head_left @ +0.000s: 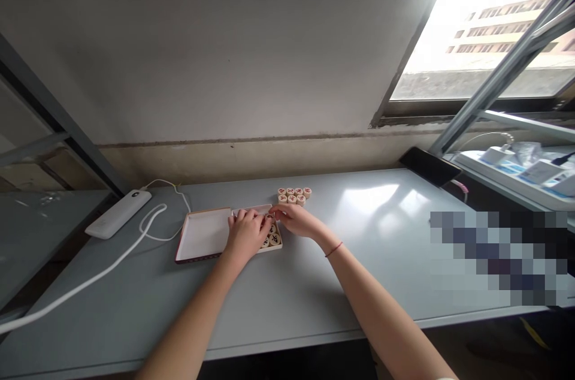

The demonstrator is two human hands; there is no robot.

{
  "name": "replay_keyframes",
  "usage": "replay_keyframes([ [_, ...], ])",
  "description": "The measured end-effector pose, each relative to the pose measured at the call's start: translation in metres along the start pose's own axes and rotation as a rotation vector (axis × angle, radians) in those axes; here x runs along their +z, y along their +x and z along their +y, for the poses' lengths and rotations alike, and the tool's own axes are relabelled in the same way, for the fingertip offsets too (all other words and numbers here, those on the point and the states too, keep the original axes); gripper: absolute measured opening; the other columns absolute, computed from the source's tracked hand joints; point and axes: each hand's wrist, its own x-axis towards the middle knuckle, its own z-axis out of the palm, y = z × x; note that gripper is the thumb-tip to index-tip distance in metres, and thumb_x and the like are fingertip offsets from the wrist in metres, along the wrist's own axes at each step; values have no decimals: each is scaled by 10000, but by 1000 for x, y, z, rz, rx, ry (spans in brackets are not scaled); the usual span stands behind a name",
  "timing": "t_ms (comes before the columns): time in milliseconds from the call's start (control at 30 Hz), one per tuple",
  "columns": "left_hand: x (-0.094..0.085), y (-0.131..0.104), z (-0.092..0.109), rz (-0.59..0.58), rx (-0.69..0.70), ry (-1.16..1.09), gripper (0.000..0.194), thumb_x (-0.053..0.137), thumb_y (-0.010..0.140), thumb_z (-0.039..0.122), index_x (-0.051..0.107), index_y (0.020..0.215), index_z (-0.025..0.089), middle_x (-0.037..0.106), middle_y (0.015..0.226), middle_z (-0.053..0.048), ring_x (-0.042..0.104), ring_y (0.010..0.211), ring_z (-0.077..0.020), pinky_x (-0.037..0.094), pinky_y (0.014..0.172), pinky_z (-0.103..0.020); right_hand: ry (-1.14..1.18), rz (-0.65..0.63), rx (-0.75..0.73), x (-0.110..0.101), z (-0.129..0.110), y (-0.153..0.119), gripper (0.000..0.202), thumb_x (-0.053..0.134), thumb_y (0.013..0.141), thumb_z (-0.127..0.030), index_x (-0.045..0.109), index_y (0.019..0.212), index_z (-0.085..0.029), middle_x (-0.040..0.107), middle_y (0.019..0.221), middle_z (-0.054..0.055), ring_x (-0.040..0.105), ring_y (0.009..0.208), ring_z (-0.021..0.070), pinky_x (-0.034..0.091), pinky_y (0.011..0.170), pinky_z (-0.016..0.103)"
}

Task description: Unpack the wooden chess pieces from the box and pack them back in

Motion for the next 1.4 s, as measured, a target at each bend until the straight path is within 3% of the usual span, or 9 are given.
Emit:
replay_keyframes([
  [133, 4, 1, 8, 27, -14, 18, 388, 359, 956, 402, 679, 918, 186, 698, 940, -95, 568, 940, -269, 336, 803, -405, -6, -16, 6, 1, 3, 1, 347, 382, 856, -77, 663, 1040, -164, 687, 974, 81, 599, 834, 174, 436, 711, 256],
  [367, 4, 2, 9, 124, -30, -144, 171, 483, 912, 320, 615, 879, 216, 708, 878, -44, 608, 890, -245, 344, 790, -382, 34, -25, 12, -5, -1, -1, 331, 425, 823, -105, 678, 1024, -171, 684, 928, 69, 584, 806, 168, 431, 703, 261],
  [633, 1, 3, 6, 268, 18, -476, 130, 499, 899, 312, 585, 919, 217, 682, 916, -26, 624, 880, -190, 437, 817, -322, 264, -66, -38, -16, -4, -4, 258, 511, 838, -325, 642, 971, -147, 649, 890, 53, 544, 690, 122, 430, 627, 237],
  [700, 0, 4, 4, 335, 45, -544, 116, 515, 884, 300, 579, 898, 205, 656, 966, -49, 612, 939, -195, 455, 849, -317, 333, -24, -4, -23, 1, -5, 281, 531, 827, -375, 636, 949, -144, 647, 880, 54, 530, 642, 108, 426, 602, 233],
  [767, -2, 4, 2, 373, 34, -594, 107, 526, 874, 297, 573, 891, 203, 645, 963, -51, 609, 945, -192, 472, 852, -309, 368, 104, 66, -33, 10, -7, 321, 539, 813, -414, 633, 953, -140, 649, 879, 63, 518, 618, 102, 418, 582, 232],
  [900, -5, 4, -5, 353, -14, -683, 137, 494, 894, 287, 578, 983, 223, 651, 933, -22, 626, 835, -154, 508, 796, -286, 212, 403, 313, -52, 39, -13, 321, 526, 790, -384, 622, 977, -142, 659, 898, 75, 511, 602, 105, 402, 564, 232],
  [1033, -2, 7, -11, 343, -20, -705, 179, 485, 882, 224, 597, 1021, 228, 625, 1019, -38, 623, 858, -149, 514, 822, -297, 2, 367, 475, -55, 63, -16, 210, 473, 773, -274, 616, 869, -153, 659, 784, 51, 524, 609, 120, 365, 541, 217],
  [1267, 0, 6, -11, 278, -29, -722, 253, 532, 841, 209, 578, 1089, 232, 626, 1022, -40, 633, 787, -139, 524, 795, -295, -122, 402, 491, -48, 57, -12, 77, 505, 733, -204, 573, 716, -173, 600, 681, 27, 488, 625, 134, 314, 553, 225],
  [1400, -3, 3, -7, 248, 33, -657, 257, 559, 863, 306, 575, 1112, 247, 649, 1040, -27, 637, 863, -164, 514, 814, -295, 41, 370, 279, -40, 26, -10, 256, 487, 823, -393, 598, 768, -169, 583, 710, 24, 470, 634, 128, 322, 551, 222],
])
